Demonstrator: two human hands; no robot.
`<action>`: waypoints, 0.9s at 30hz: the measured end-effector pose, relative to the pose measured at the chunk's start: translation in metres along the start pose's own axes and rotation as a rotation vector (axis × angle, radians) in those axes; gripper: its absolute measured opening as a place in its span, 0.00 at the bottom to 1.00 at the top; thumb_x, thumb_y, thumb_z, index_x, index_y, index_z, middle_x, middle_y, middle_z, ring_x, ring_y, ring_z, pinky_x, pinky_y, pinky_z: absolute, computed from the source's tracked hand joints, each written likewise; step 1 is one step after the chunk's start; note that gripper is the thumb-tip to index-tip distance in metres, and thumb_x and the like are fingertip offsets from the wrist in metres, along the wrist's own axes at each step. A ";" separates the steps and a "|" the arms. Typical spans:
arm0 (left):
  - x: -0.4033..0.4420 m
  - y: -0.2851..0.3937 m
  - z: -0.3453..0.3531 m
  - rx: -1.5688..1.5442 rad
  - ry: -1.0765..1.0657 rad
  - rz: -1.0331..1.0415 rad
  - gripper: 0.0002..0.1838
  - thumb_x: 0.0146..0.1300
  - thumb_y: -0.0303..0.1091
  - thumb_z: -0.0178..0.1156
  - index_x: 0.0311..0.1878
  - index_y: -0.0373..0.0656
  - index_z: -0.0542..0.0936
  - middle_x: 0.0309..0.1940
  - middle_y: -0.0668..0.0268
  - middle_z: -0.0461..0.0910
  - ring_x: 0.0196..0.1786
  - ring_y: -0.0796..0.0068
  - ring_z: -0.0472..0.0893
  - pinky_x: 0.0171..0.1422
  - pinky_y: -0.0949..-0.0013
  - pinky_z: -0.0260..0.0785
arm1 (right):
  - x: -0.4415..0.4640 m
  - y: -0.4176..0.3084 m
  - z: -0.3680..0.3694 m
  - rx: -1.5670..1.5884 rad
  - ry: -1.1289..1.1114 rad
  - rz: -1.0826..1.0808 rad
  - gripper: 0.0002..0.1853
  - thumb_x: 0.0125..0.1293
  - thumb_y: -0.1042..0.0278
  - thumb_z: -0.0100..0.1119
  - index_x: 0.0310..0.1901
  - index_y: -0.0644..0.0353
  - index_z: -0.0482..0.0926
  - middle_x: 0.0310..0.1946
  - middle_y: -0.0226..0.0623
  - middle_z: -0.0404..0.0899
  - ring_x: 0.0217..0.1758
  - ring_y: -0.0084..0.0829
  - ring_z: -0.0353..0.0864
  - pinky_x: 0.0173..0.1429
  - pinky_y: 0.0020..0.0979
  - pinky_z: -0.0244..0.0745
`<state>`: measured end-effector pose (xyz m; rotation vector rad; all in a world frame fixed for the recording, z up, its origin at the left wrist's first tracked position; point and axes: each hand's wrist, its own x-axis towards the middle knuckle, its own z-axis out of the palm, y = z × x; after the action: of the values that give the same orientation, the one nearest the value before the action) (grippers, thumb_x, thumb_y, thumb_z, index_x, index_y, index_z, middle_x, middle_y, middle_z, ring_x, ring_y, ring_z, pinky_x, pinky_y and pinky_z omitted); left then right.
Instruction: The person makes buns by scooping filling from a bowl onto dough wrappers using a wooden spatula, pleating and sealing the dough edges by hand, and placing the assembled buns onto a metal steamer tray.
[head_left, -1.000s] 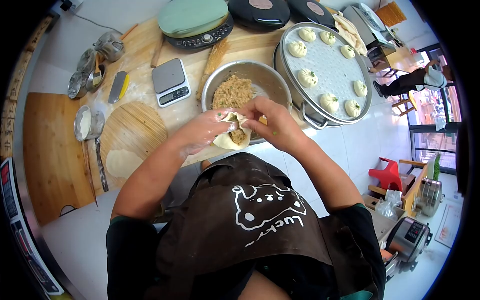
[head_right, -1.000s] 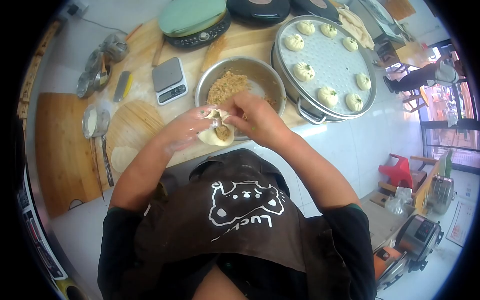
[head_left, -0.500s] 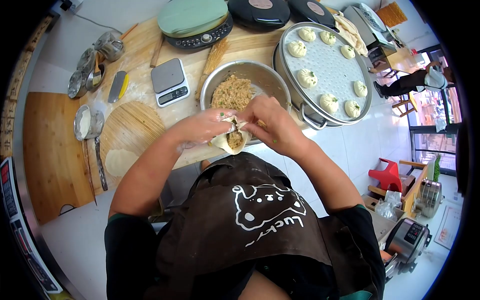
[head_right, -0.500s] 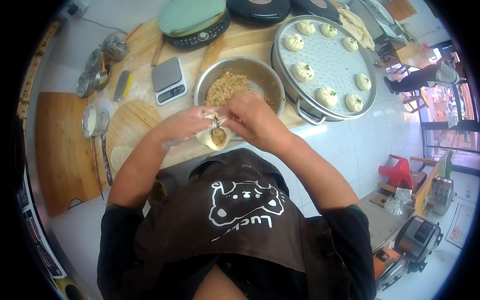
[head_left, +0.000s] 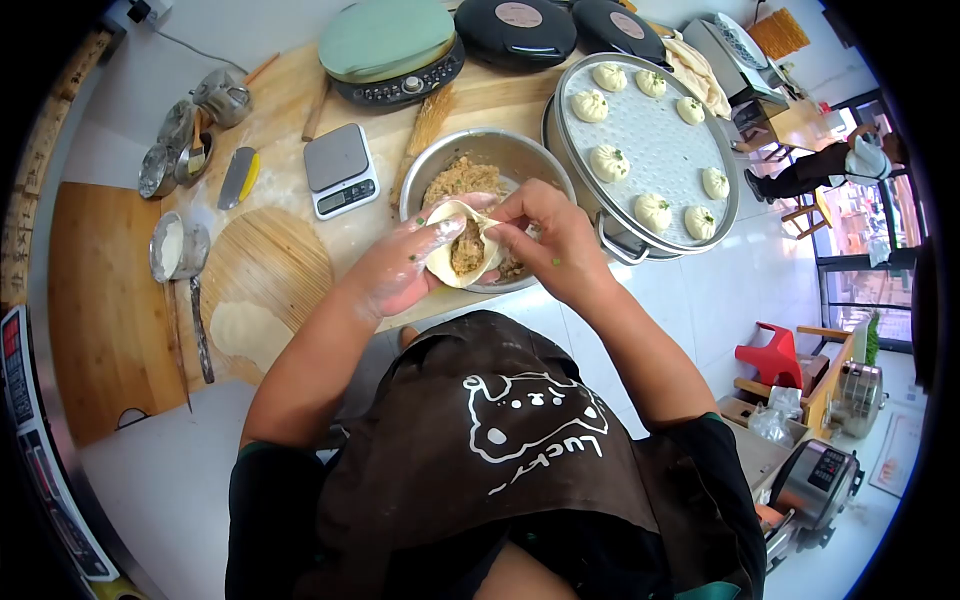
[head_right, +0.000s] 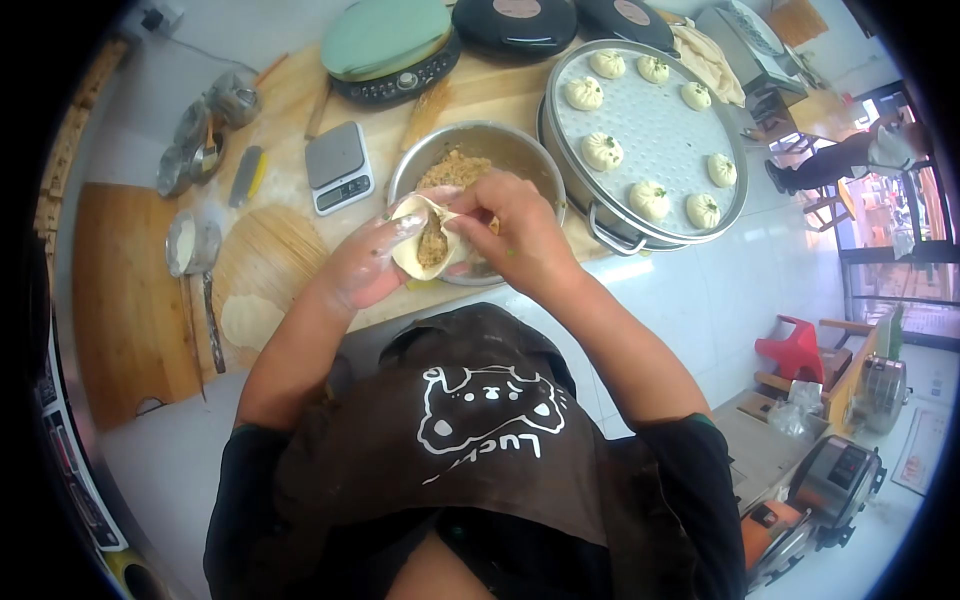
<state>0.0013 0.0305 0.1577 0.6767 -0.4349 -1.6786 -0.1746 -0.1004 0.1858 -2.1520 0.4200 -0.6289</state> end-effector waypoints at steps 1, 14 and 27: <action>-0.001 -0.001 0.001 0.053 0.044 0.012 0.25 0.77 0.37 0.53 0.73 0.38 0.66 0.65 0.58 0.74 0.62 0.66 0.80 0.68 0.58 0.75 | -0.001 -0.001 -0.002 -0.060 -0.004 -0.063 0.07 0.61 0.73 0.69 0.39 0.60 0.80 0.34 0.36 0.79 0.36 0.37 0.79 0.47 0.37 0.70; -0.007 0.003 0.002 0.281 0.113 -0.072 0.22 0.77 0.35 0.53 0.69 0.35 0.68 0.58 0.58 0.78 0.57 0.68 0.82 0.56 0.59 0.83 | -0.001 -0.011 -0.003 -0.108 -0.055 -0.136 0.09 0.60 0.71 0.69 0.42 0.55 0.82 0.36 0.35 0.79 0.41 0.40 0.78 0.49 0.41 0.66; -0.002 0.017 0.009 0.583 0.044 -0.190 0.24 0.76 0.34 0.54 0.70 0.34 0.68 0.58 0.57 0.79 0.58 0.68 0.82 0.51 0.63 0.84 | -0.007 -0.011 -0.008 -0.176 -0.152 -0.132 0.12 0.59 0.72 0.71 0.44 0.57 0.81 0.37 0.36 0.77 0.46 0.41 0.78 0.52 0.39 0.68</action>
<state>0.0081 0.0282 0.1753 1.2083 -0.8657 -1.7157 -0.1843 -0.0954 0.1962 -2.3923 0.2600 -0.5115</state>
